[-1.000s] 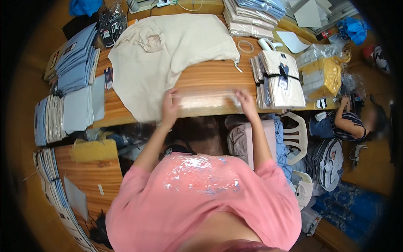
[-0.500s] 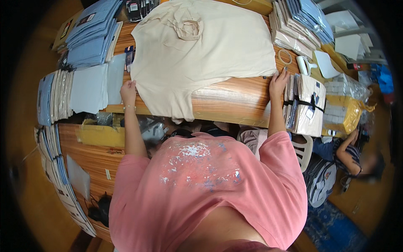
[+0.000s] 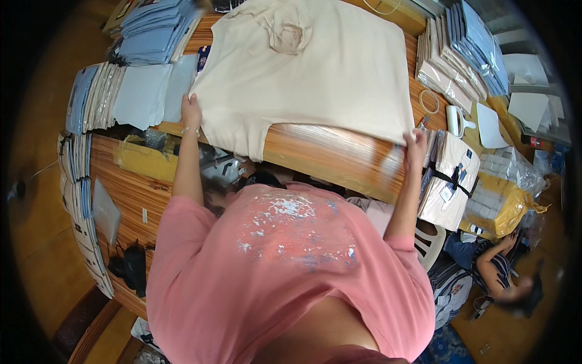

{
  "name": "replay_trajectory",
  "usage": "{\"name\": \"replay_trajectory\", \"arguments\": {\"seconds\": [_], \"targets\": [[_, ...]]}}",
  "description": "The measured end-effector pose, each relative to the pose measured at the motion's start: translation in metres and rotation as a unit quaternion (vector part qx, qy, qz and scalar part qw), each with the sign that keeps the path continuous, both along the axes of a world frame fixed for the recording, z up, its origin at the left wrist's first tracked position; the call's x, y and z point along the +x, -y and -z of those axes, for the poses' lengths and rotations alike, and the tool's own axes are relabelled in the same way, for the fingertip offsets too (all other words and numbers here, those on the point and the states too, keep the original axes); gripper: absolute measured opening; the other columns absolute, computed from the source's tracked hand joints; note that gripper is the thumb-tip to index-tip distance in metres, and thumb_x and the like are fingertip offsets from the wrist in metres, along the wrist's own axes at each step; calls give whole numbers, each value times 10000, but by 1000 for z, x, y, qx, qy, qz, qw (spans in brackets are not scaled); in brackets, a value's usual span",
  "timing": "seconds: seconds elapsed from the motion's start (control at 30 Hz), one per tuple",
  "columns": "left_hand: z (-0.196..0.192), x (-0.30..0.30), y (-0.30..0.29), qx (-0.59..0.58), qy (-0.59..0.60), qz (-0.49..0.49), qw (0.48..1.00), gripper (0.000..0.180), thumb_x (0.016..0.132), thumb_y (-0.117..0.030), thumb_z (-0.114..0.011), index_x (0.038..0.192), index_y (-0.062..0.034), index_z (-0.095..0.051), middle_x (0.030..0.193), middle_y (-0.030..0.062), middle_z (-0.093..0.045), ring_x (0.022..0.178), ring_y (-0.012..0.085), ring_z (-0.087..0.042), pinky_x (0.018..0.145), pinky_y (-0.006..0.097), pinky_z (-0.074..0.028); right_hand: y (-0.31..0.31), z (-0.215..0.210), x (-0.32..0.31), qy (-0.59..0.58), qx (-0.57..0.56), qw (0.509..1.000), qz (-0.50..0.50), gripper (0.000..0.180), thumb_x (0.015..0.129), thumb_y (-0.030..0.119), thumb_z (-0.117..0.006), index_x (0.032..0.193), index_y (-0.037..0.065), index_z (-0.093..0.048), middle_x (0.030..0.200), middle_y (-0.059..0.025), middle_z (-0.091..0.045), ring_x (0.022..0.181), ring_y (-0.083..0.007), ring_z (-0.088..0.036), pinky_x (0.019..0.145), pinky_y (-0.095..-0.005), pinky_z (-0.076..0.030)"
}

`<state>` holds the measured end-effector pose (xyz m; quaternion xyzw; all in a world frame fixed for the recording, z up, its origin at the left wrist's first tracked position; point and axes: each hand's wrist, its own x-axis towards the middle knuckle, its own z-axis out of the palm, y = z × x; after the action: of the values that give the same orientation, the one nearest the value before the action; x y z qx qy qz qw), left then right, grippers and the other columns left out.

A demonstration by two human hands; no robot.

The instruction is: The person organizes, ties, and packs folded shirts into plastic bags at a wooden table in a garment workshop.

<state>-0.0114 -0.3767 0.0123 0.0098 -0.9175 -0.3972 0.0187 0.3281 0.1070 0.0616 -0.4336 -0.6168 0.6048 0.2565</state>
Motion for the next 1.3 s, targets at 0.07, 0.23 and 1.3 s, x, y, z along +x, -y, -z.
{"name": "replay_trajectory", "arguments": {"seconds": [0.07, 0.23, 1.3], "targets": [[-7, 2, 15, -17, -22, 19, 999, 329, 910, -237, -457, 989, 78, -509, 946, 265, -580, 887, 398, -551, 793, 392, -412, 7, -13, 32, 135, 30, 987, -79, 166, 779, 39, -599, 862, 97, -467, 745, 0, -455, 652, -91, -461, 514, -214, -376], [15, 4, 50, -35, 47, 67, 996, 314, 898, -226, -476, 982, 73, -523, 901, 270, -577, 865, 416, -545, 771, 396, -420, 70, -26, 54, 351, 414, 812, -214, 287, 690, 95, -644, 956, 48, -547, 763, -111, -535, 713, -236, -539, 623, -358, -450], [10, -239, -140, -4, -31, 239, 970, 319, 841, -309, -553, 956, -18, -612, 874, 180, -640, 814, 301, -611, 739, 348, -450, 55, -41, -312, -53, 172, 967, -179, 113, 842, 130, -554, 818, 21, -554, 697, -75, -608, 606, -142, -549, 591, -272, -456]]}}
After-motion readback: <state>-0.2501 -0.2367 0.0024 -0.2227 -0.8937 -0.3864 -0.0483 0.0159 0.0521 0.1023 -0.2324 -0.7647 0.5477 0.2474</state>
